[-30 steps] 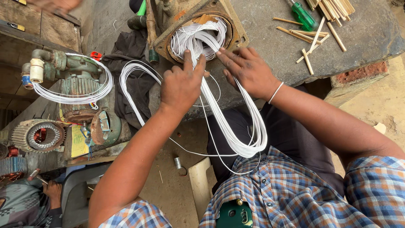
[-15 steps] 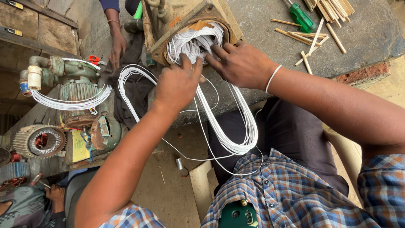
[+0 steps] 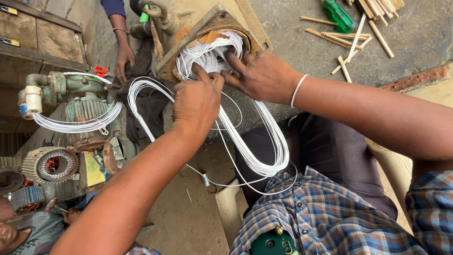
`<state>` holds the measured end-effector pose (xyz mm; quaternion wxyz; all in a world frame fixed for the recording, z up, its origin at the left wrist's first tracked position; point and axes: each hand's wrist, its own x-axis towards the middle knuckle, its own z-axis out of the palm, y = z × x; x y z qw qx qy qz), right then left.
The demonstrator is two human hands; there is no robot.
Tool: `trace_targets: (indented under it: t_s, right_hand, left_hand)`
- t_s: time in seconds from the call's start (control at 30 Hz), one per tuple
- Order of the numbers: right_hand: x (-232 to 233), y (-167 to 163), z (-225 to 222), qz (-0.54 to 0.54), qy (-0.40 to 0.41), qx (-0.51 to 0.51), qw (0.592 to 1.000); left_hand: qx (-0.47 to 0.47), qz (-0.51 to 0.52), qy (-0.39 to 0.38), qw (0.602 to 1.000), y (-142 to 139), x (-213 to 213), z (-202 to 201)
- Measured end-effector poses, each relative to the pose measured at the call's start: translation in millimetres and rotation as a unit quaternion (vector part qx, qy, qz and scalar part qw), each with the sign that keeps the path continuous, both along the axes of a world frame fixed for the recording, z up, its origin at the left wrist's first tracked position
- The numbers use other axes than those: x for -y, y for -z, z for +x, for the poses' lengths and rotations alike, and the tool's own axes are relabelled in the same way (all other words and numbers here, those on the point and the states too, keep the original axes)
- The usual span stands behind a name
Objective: The person winds white enameled wire into an electric motor stator housing on a stone workbench. They tap a wooden stick with a mallet, pull loops of wire from a coil, gather and fold the wire by hand, and press the wound wire into the housing while feeding the loose end through.
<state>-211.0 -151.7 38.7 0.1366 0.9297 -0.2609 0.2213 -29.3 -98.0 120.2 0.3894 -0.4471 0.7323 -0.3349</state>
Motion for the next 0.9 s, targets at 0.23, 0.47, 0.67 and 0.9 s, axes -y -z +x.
trace_targets:
  t_s: [0.23, 0.47, 0.67, 0.9]
  right_hand:
    - [3, 5, 17, -0.021, 0.033, -0.037, 0.999]
    - [11, 15, 19, 0.042, 0.008, 0.0, 0.999]
    - [8, 23, 17, 0.064, 0.01, 0.081, 0.995]
    - [-3, 16, 25, 0.099, 0.025, 0.145, 0.984]
  left_hand:
    - [0.037, -0.018, -0.033, 0.999, 2, 3, -5]
    - [0.014, -0.008, -0.083, 0.996, -2, 7, -3]
    - [-0.01, 0.001, -0.048, 0.999, -13, 7, 3]
    - [-0.045, -0.02, 0.067, 0.997, -21, -1, 18]
